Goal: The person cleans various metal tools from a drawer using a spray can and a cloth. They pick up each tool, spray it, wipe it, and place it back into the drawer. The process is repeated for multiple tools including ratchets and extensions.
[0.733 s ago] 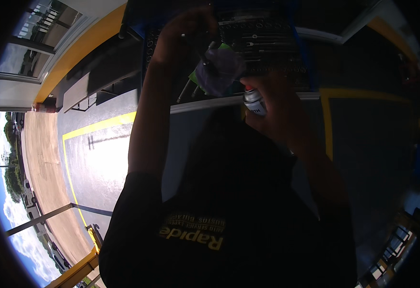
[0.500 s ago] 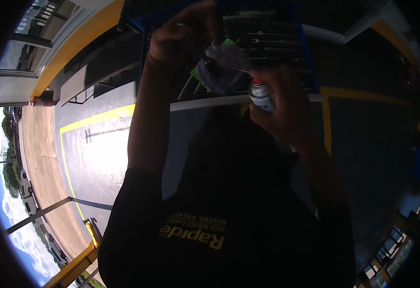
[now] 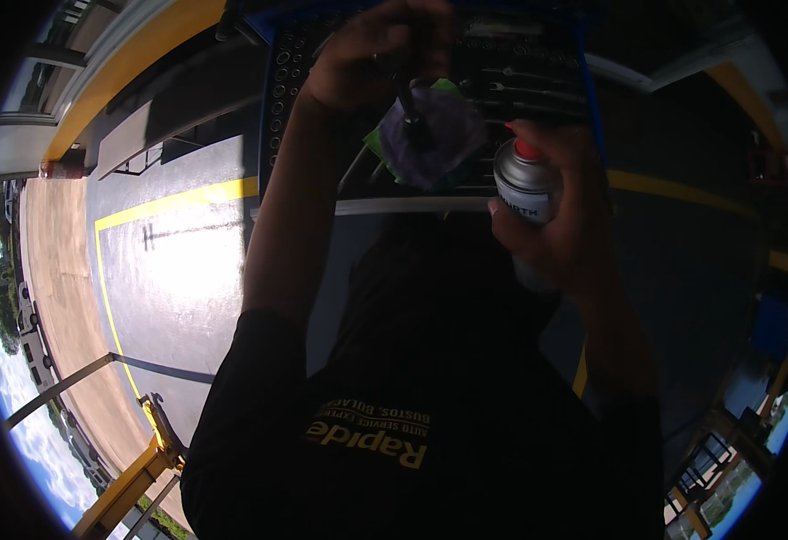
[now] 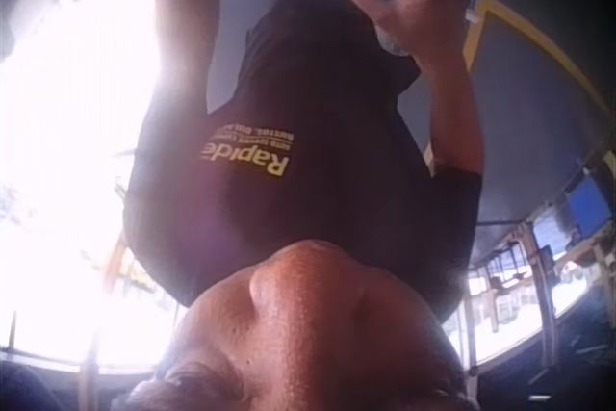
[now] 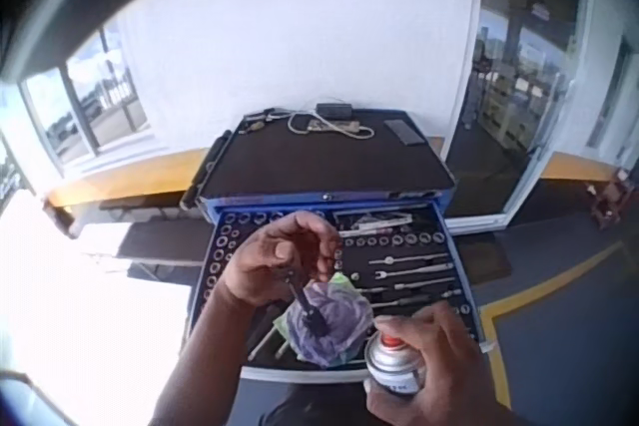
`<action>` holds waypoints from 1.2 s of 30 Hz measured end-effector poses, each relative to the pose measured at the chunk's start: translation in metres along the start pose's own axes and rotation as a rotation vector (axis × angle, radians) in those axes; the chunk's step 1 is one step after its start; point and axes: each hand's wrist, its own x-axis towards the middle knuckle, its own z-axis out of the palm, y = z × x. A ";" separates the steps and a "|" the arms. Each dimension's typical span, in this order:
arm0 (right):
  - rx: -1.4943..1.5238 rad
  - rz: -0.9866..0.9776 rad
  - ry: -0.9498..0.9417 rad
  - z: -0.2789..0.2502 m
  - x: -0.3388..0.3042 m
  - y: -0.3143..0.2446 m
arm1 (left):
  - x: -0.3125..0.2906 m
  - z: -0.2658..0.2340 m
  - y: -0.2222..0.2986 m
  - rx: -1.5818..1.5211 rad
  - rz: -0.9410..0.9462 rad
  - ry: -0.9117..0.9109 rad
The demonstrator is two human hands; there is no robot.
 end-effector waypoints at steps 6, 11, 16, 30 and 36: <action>-0.154 -0.100 -0.068 -0.008 -0.007 -0.006 | 0.004 -0.001 -0.012 0.561 0.110 -0.003; -0.076 -0.036 0.089 -0.013 -0.004 -0.007 | 0.001 0.000 -0.003 0.845 -0.043 0.078; -0.111 -0.123 0.108 -0.023 -0.004 -0.009 | -0.012 0.020 0.002 1.094 0.045 0.069; 0.108 -0.121 0.201 -0.047 -0.038 -0.016 | -0.025 0.042 -0.008 1.118 -0.011 0.083; -0.152 -0.020 -0.045 -0.057 -0.068 -0.017 | -0.027 0.030 -0.019 0.970 -0.050 0.063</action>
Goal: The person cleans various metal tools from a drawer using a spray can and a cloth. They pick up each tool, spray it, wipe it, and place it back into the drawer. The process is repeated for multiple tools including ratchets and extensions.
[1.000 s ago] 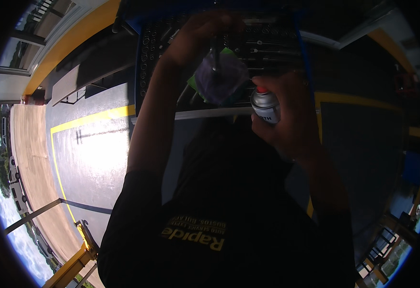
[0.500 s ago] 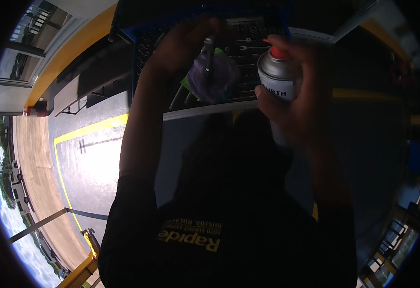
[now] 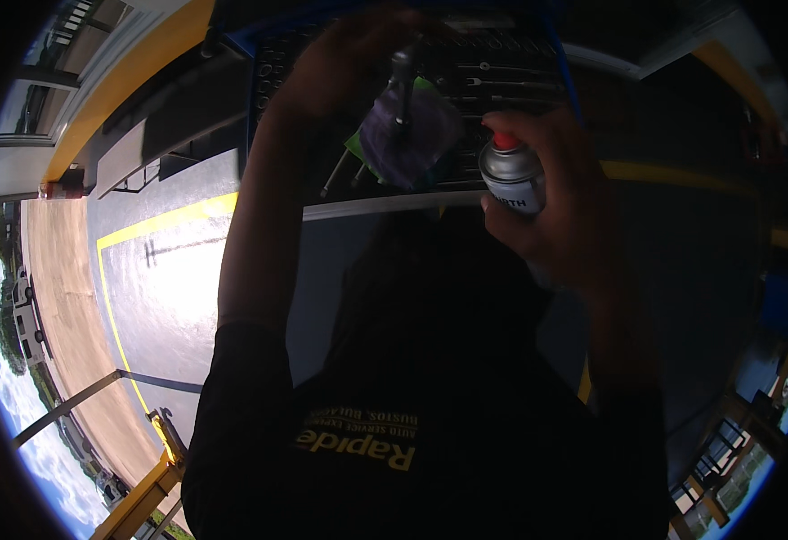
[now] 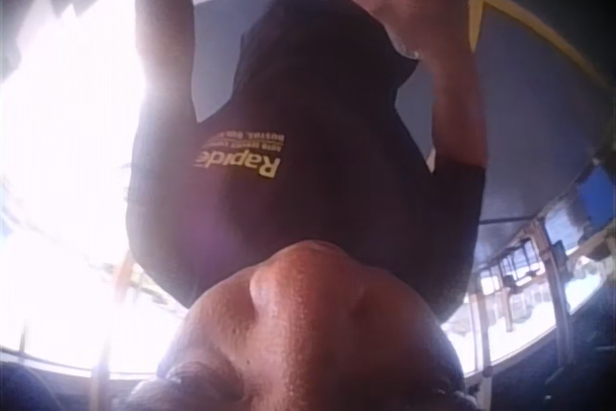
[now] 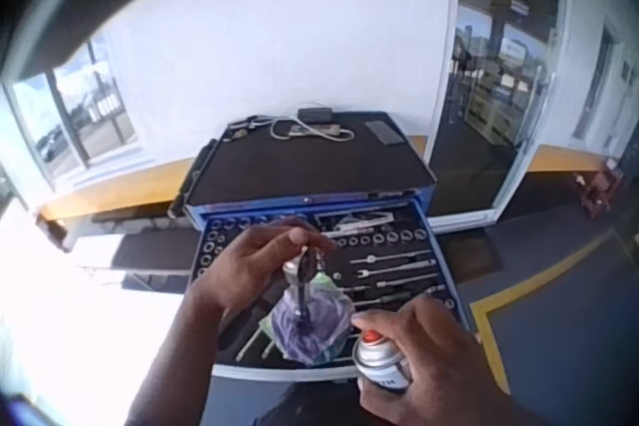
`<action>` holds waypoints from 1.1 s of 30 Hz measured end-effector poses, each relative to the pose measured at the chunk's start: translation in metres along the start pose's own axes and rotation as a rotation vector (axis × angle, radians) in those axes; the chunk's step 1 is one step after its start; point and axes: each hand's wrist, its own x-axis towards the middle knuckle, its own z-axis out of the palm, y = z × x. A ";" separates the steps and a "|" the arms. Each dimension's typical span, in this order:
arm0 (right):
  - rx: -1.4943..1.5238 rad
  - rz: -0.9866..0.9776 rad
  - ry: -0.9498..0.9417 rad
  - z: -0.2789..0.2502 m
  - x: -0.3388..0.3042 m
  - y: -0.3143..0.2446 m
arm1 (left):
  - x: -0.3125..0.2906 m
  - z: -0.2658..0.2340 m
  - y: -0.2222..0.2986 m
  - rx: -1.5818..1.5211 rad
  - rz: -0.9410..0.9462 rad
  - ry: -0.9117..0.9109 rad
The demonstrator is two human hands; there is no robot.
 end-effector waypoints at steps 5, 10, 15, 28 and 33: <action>0.144 0.029 0.040 0.002 -0.012 0.013 | -0.011 0.023 0.031 0.060 0.070 -0.035; 0.003 0.058 -0.239 -0.001 -0.014 0.014 | -0.009 0.027 0.036 0.052 0.121 -0.051; 0.010 0.060 -0.338 -0.004 0.005 0.018 | -0.017 0.023 0.038 -0.031 0.025 0.047; -0.188 -0.086 0.566 0.011 0.329 0.193 | 0.008 -0.032 0.007 0.054 0.130 0.207; -0.202 -0.073 0.519 0.028 0.363 0.207 | -0.004 -0.019 0.018 -0.126 0.047 0.381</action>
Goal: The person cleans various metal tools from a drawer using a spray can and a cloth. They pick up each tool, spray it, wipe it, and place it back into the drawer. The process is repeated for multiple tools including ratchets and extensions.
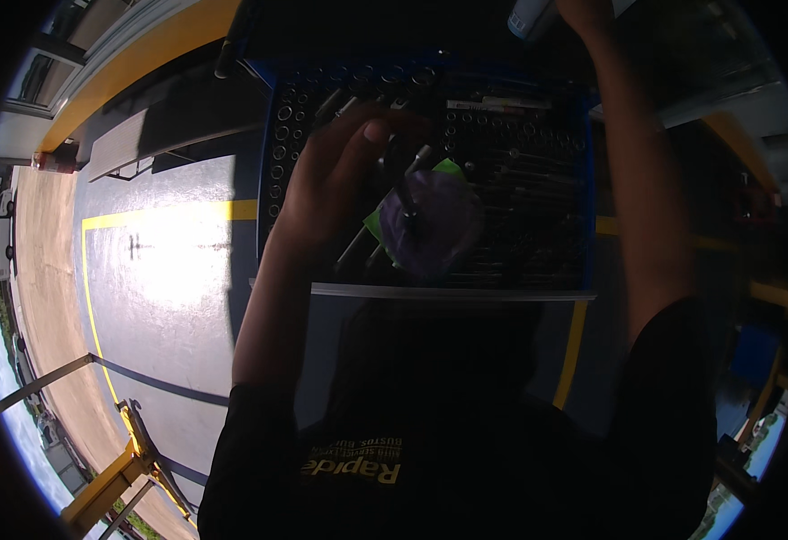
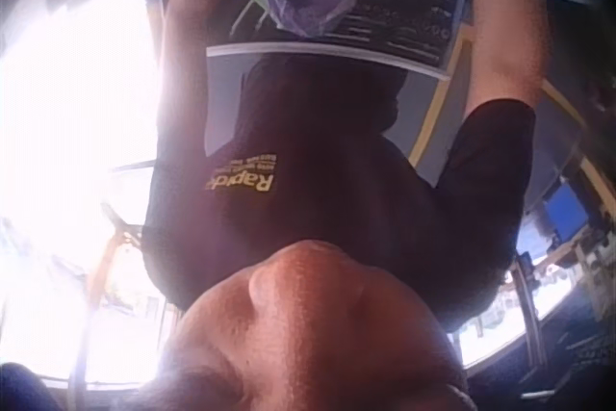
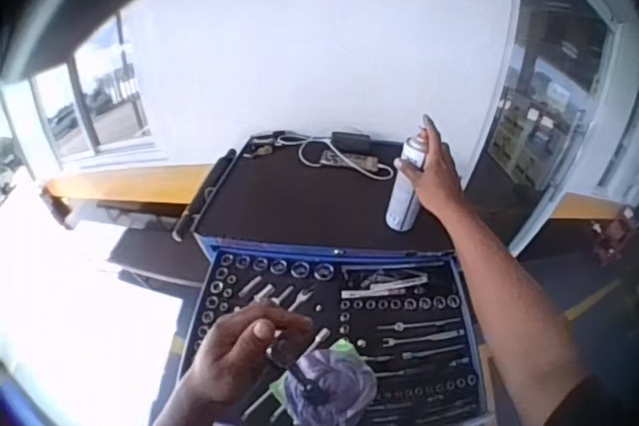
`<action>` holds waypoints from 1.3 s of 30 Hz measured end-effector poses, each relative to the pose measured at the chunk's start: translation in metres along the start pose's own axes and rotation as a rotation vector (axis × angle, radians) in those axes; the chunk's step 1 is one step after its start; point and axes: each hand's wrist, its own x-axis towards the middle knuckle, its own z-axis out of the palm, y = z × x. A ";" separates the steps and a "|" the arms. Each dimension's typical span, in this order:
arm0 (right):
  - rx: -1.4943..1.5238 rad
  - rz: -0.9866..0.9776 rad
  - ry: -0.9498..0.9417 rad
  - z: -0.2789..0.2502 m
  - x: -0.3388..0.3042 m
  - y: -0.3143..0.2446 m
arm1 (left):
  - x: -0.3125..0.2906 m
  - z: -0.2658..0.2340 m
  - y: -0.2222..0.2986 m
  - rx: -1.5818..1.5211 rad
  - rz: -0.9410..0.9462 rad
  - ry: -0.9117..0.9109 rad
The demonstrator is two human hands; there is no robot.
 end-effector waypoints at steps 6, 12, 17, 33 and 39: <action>0.051 0.137 -0.161 -0.065 -0.135 -0.044 | -0.011 0.003 -0.018 -0.314 -0.108 0.031; -0.117 0.144 -0.590 -0.060 -0.311 -0.108 | -0.013 0.027 -0.025 -0.326 -0.093 0.219; 0.328 0.343 -0.644 -0.070 -0.301 -0.126 | -0.002 0.021 -0.003 -0.478 -0.057 0.427; 0.409 -0.089 -0.575 -0.174 -0.234 -0.241 | 0.021 0.001 0.037 -1.230 -0.073 0.117; 0.450 0.249 -0.370 -0.145 -0.265 -0.227 | 0.015 0.001 0.012 -1.201 0.162 0.012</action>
